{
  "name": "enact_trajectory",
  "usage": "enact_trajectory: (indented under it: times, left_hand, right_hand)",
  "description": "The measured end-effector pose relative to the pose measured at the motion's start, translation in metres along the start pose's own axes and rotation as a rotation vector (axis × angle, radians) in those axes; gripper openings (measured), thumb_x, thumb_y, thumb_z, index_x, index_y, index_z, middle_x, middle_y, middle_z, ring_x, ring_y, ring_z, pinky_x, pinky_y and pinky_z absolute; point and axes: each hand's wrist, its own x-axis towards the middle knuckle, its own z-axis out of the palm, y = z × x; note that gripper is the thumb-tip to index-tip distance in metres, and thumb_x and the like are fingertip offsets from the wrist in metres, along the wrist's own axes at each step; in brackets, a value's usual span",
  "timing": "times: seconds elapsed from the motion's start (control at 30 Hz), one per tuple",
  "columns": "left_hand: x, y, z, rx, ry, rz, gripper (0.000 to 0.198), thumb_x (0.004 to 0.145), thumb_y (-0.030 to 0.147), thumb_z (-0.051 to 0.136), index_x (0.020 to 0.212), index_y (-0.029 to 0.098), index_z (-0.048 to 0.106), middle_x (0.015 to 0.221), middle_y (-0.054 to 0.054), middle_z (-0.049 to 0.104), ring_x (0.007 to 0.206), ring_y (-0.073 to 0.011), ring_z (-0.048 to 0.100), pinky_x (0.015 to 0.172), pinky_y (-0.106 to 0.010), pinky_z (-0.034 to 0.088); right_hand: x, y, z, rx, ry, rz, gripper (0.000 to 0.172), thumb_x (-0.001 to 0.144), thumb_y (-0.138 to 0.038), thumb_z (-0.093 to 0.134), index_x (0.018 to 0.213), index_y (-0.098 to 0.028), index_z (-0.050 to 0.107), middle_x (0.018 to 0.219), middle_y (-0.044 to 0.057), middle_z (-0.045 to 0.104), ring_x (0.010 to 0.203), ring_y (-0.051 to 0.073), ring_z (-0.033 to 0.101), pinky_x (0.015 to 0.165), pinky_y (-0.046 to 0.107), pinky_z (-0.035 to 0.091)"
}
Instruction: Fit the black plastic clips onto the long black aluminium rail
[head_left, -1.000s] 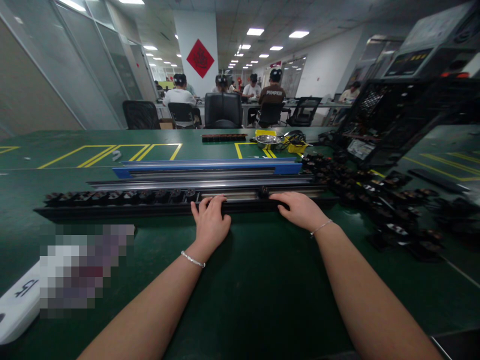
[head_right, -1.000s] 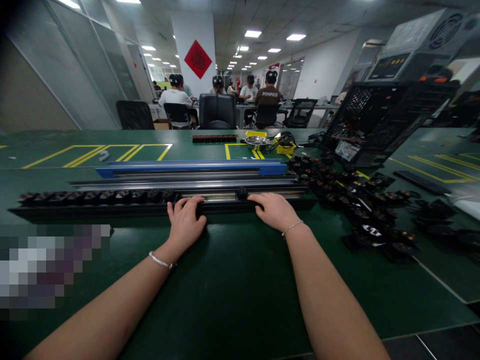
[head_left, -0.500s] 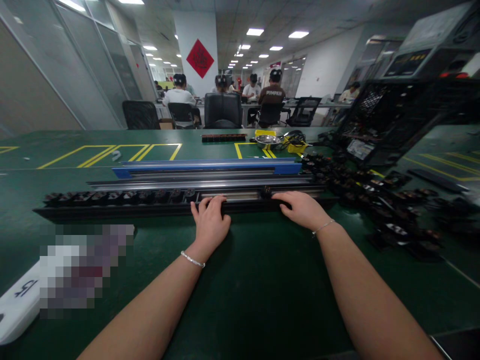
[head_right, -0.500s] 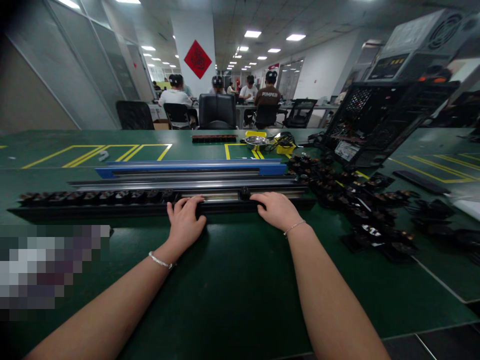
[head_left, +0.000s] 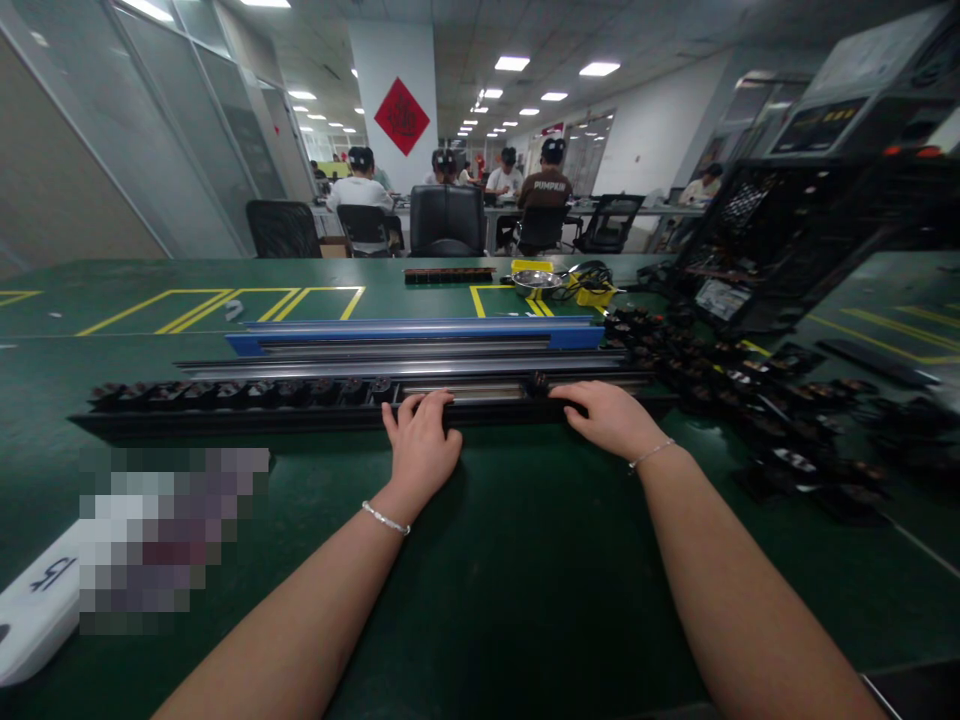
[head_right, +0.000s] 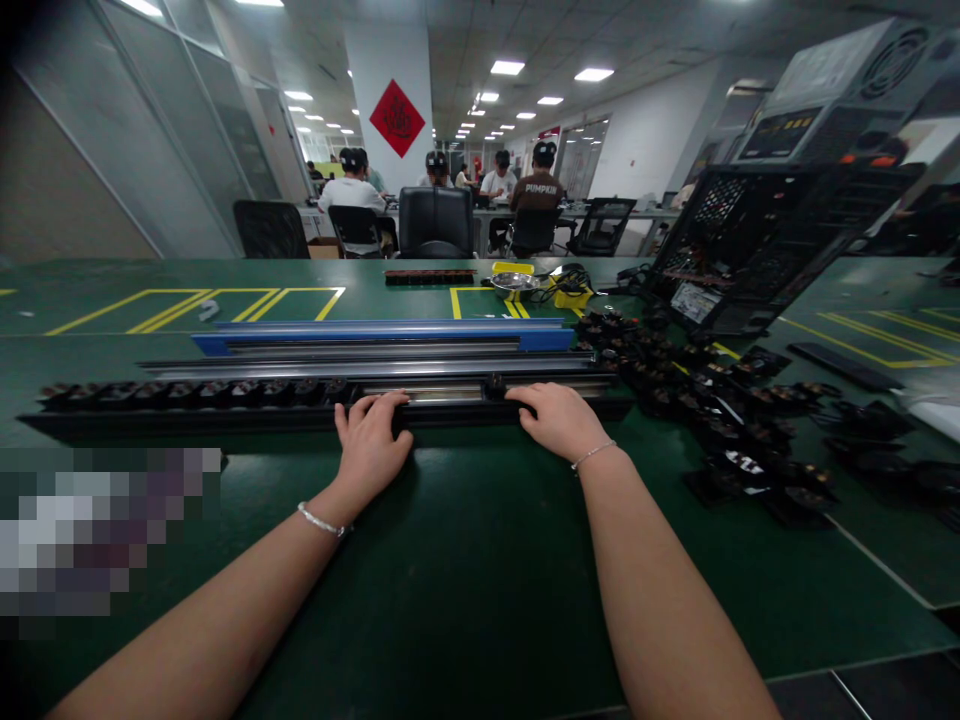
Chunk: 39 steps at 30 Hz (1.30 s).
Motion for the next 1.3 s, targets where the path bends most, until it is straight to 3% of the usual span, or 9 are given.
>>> enact_trajectory:
  times: [0.37, 0.5, 0.57, 0.67, 0.87, 1.3]
  left_hand:
    - [0.000, -0.002, 0.001, -0.003, 0.001, 0.002, 0.046, 0.070, 0.019, 0.049, 0.115, 0.028, 0.053, 0.128, 0.000, 0.058, 0.121, -0.0272, 0.041, 0.111, -0.063, 0.006]
    - [0.000, 0.000, 0.001, 0.005, 0.013, 0.010, 0.046, 0.070, 0.019, 0.049, 0.115, 0.027, 0.053, 0.128, 0.000, 0.058, 0.121, -0.0273, 0.042, 0.111, -0.063, 0.008]
    - [0.000, 0.000, 0.001, 0.006, 0.012, 0.010, 0.046, 0.070, 0.019, 0.049, 0.115, 0.028, 0.053, 0.128, 0.000, 0.058, 0.121, -0.0273, 0.042, 0.111, -0.062, 0.007]
    - [0.000, 0.000, 0.001, 0.006, 0.007, 0.004, 0.046, 0.070, 0.019, 0.049, 0.116, 0.028, 0.053, 0.128, -0.001, 0.058, 0.122, -0.0274, 0.041, 0.111, -0.063, 0.007]
    - [0.000, 0.000, 0.002, 0.007, -0.002, -0.003, 0.046, 0.071, 0.019, 0.049, 0.116, 0.027, 0.052, 0.129, -0.001, 0.057, 0.123, -0.0270, 0.040, 0.111, -0.062, 0.006]
    - [0.000, 0.000, 0.000, 0.021, -0.004, 0.003, 0.045, 0.072, 0.019, 0.049, 0.116, 0.027, 0.053, 0.129, -0.002, 0.058, 0.123, -0.0278, 0.041, 0.112, -0.062, 0.007]
  right_hand:
    - [-0.001, 0.004, 0.001, -0.004, 0.032, -0.004, 0.034, 0.080, -0.022, 0.048, 0.109, -0.024, 0.066, 0.109, 0.003, 0.068, 0.095, 0.022, 0.061, 0.087, 0.038, 0.047]
    - [0.002, 0.000, 0.008, 0.045, 0.194, -0.013, 0.024, 0.080, -0.025, 0.050, 0.093, -0.021, 0.070, 0.105, 0.005, 0.068, 0.100, 0.022, 0.058, 0.091, 0.037, 0.044]
    - [0.005, -0.006, 0.015, 0.085, 0.325, 0.060, 0.022, 0.080, -0.027, 0.050, 0.087, -0.020, 0.069, 0.103, 0.007, 0.068, 0.101, 0.023, 0.057, 0.094, 0.038, 0.042]
    - [0.012, -0.017, 0.027, 0.160, 0.416, 0.182, 0.031, 0.081, -0.034, 0.052, 0.104, -0.018, 0.065, 0.109, 0.009, 0.066, 0.105, 0.024, 0.055, 0.094, 0.041, 0.040]
    - [0.019, -0.029, 0.038, 0.153, 0.373, 0.353, 0.032, 0.082, -0.040, 0.050, 0.107, -0.027, 0.064, 0.111, 0.005, 0.066, 0.112, 0.027, 0.051, 0.098, 0.051, 0.030]
    - [0.016, -0.025, 0.031, 0.170, 0.352, 0.404, 0.031, 0.080, -0.037, 0.050, 0.105, -0.024, 0.064, 0.106, 0.008, 0.067, 0.103, 0.027, 0.057, 0.097, 0.050, 0.032]
